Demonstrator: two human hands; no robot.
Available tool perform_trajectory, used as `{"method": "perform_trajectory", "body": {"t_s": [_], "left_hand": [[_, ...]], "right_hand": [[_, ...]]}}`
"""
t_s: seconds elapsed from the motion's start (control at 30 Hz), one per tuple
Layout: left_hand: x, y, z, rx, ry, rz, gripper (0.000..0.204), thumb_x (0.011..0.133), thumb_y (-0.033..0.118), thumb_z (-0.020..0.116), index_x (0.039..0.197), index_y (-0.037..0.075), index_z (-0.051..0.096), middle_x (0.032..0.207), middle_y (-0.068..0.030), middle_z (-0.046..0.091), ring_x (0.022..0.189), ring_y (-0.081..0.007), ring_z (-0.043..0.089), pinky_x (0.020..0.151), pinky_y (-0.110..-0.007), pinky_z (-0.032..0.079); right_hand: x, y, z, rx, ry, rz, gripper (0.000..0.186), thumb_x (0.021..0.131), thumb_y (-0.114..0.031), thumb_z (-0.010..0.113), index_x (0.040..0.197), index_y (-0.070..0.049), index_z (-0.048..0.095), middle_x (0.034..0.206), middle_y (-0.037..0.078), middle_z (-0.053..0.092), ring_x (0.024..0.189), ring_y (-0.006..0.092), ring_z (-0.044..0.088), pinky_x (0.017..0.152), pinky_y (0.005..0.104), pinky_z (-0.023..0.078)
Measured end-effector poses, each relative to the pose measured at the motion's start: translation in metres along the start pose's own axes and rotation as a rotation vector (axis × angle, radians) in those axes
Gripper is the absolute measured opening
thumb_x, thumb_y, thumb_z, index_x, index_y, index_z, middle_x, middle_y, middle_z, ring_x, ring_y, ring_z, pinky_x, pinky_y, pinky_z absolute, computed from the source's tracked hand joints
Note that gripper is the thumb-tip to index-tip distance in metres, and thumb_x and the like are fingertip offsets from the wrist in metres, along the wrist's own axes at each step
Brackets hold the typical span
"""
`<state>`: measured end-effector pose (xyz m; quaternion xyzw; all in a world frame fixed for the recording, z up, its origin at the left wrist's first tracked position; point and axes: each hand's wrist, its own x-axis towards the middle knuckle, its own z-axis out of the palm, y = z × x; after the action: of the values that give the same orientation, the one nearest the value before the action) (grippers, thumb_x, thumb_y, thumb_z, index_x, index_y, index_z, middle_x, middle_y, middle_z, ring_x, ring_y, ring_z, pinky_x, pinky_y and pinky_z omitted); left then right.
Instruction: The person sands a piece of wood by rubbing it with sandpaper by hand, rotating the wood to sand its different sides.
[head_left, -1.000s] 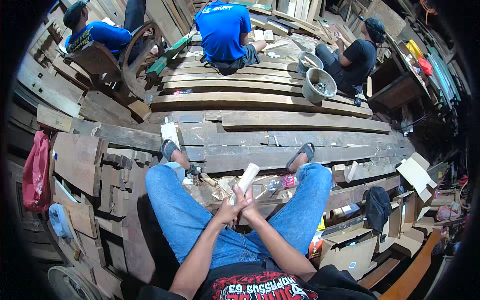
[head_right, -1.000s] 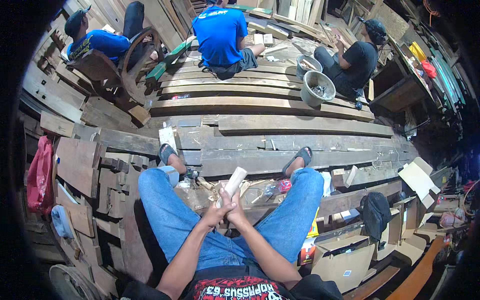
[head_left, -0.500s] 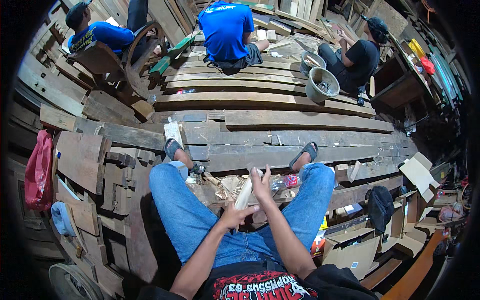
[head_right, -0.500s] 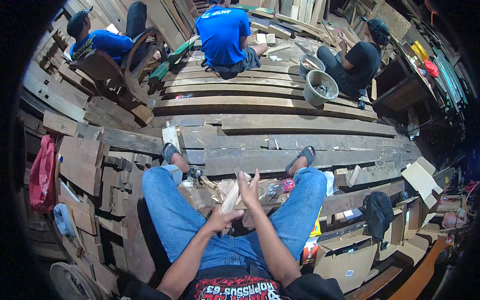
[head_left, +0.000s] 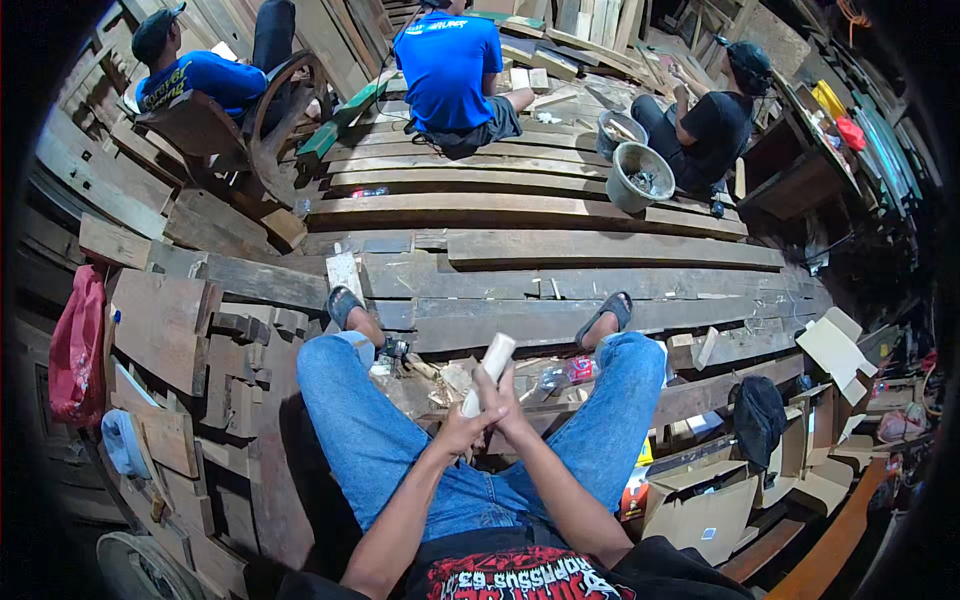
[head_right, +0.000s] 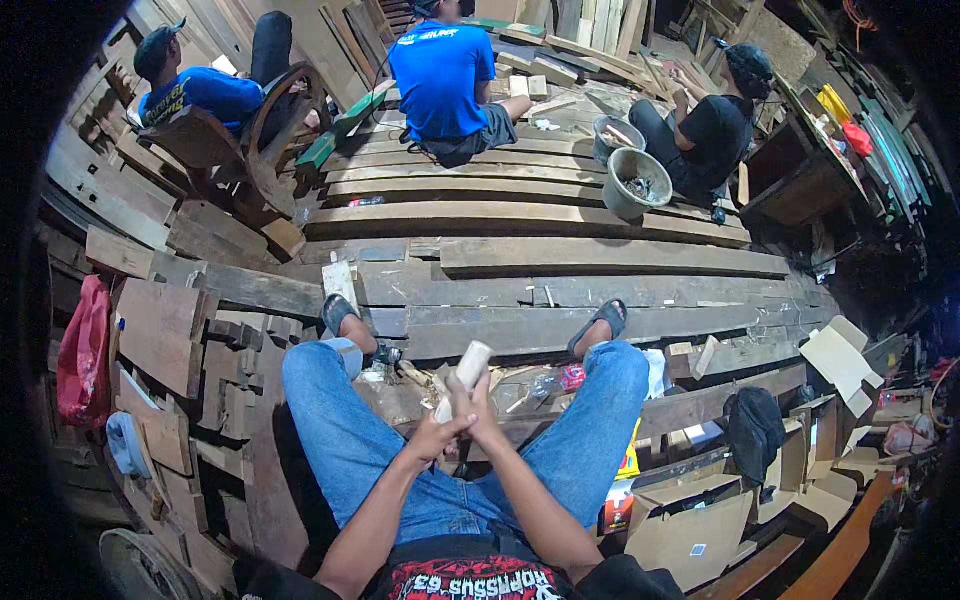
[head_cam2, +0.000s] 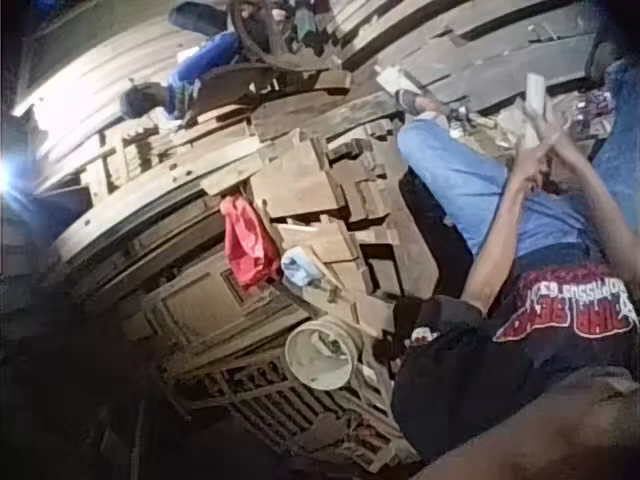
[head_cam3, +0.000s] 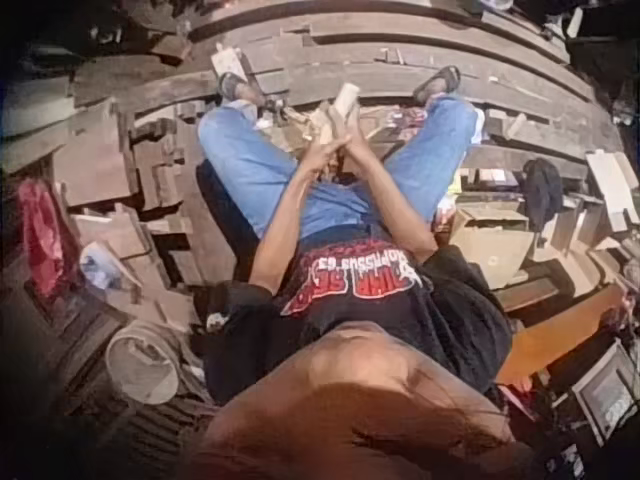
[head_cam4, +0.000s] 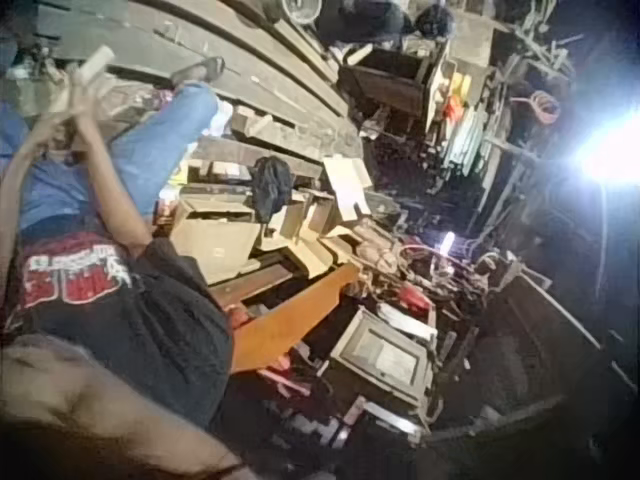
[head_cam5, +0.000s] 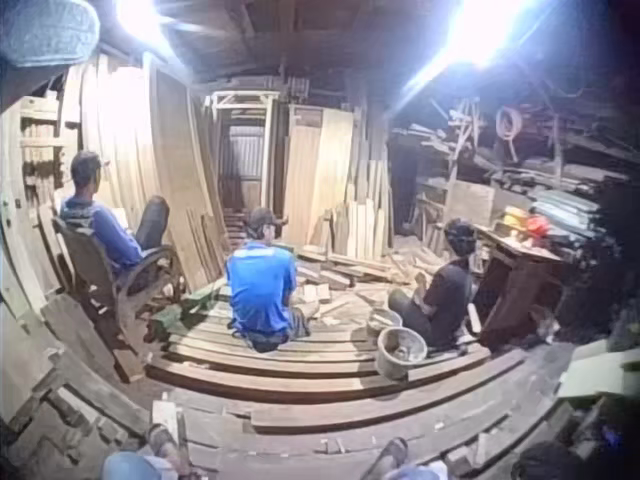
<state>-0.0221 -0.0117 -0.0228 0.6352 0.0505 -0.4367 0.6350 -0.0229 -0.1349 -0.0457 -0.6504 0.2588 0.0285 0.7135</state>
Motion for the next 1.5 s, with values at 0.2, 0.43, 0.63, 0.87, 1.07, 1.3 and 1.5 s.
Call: {"method": "perform_trajectory", "body": {"t_s": [0.2,0.43,0.63,0.87,1.07,1.3,1.5], "left_hand": [[-0.005,0.005,0.009,0.071,-0.065,-0.022,0.043,0.078,0.041,0.079,0.086,0.003,0.061,0.060,0.0018,0.053,0.046,-0.0083,0.050,0.041,-0.025,0.040],[-0.011,0.009,0.010,0.069,-0.079,-0.008,0.043,0.078,0.043,0.079,0.094,0.005,0.064,0.064,0.0026,0.053,0.048,-0.0075,0.048,0.043,-0.025,0.040],[-0.003,0.001,0.008,0.046,-0.036,0.006,0.044,0.079,0.046,0.078,0.086,0.005,0.062,0.058,0.0022,0.050,0.047,-0.0077,0.049,0.043,-0.024,0.039],[-0.004,0.000,0.003,-0.076,-0.021,-0.035,0.040,0.082,0.042,0.077,0.085,0.006,0.060,0.057,0.0027,0.048,0.045,-0.0070,0.046,0.040,-0.024,0.037],[-0.009,0.000,0.012,-0.154,-0.003,-0.076,0.037,0.082,0.040,0.076,0.085,0.007,0.059,0.058,0.0031,0.048,0.045,-0.0067,0.044,0.042,-0.024,0.037],[-0.006,0.011,0.007,-0.084,0.061,-0.024,0.034,0.085,0.036,0.074,0.083,0.006,0.058,0.057,0.0034,0.047,0.045,-0.0067,0.044,0.043,-0.024,0.039],[-0.013,0.014,0.008,-0.143,-0.090,-0.061,0.033,0.086,0.036,0.074,0.085,0.007,0.058,0.056,0.0049,0.045,0.044,-0.0062,0.043,0.043,-0.024,0.038]], "right_hand": [[-0.008,0.005,-0.022,-0.162,0.130,0.031,0.089,0.094,-0.043,0.060,0.151,0.002,0.008,0.134,0.027,0.044,0.120,0.0299,0.049,0.103,0.0376,0.040],[0.019,-0.018,-0.031,-0.154,0.275,-0.025,0.090,0.093,-0.051,0.056,0.149,0.003,0.011,0.134,0.032,0.046,0.123,0.0402,0.050,0.102,0.0425,0.040],[-0.013,0.030,-0.007,-0.078,0.022,-0.106,0.079,0.092,-0.044,0.060,0.142,0.004,0.023,0.125,0.024,0.049,0.115,0.0296,0.052,0.096,0.0397,0.043],[0.006,0.007,-0.014,-0.286,0.219,-0.191,0.078,0.099,-0.047,0.045,0.151,0.002,0.015,0.147,0.034,0.032,0.138,0.0428,0.034,0.109,0.0435,0.033],[0.007,-0.022,-0.014,-0.096,0.133,0.083,0.074,0.100,-0.046,0.043,0.151,-0.004,0.011,0.142,0.028,0.039,0.129,0.0385,0.043,0.105,0.0424,0.036],[-0.013,0.005,-0.007,-0.073,0.056,-0.121,0.070,0.101,-0.045,0.040,0.151,-0.002,0.015,0.140,0.025,0.041,0.128,0.0337,0.044,0.104,0.0382,0.036],[0.034,0.029,-0.022,-0.025,0.187,-0.148,0.070,0.100,-0.044,0.044,0.147,0.002,0.021,0.140,0.029,0.041,0.129,0.0344,0.043,0.108,0.0389,0.034]]}}
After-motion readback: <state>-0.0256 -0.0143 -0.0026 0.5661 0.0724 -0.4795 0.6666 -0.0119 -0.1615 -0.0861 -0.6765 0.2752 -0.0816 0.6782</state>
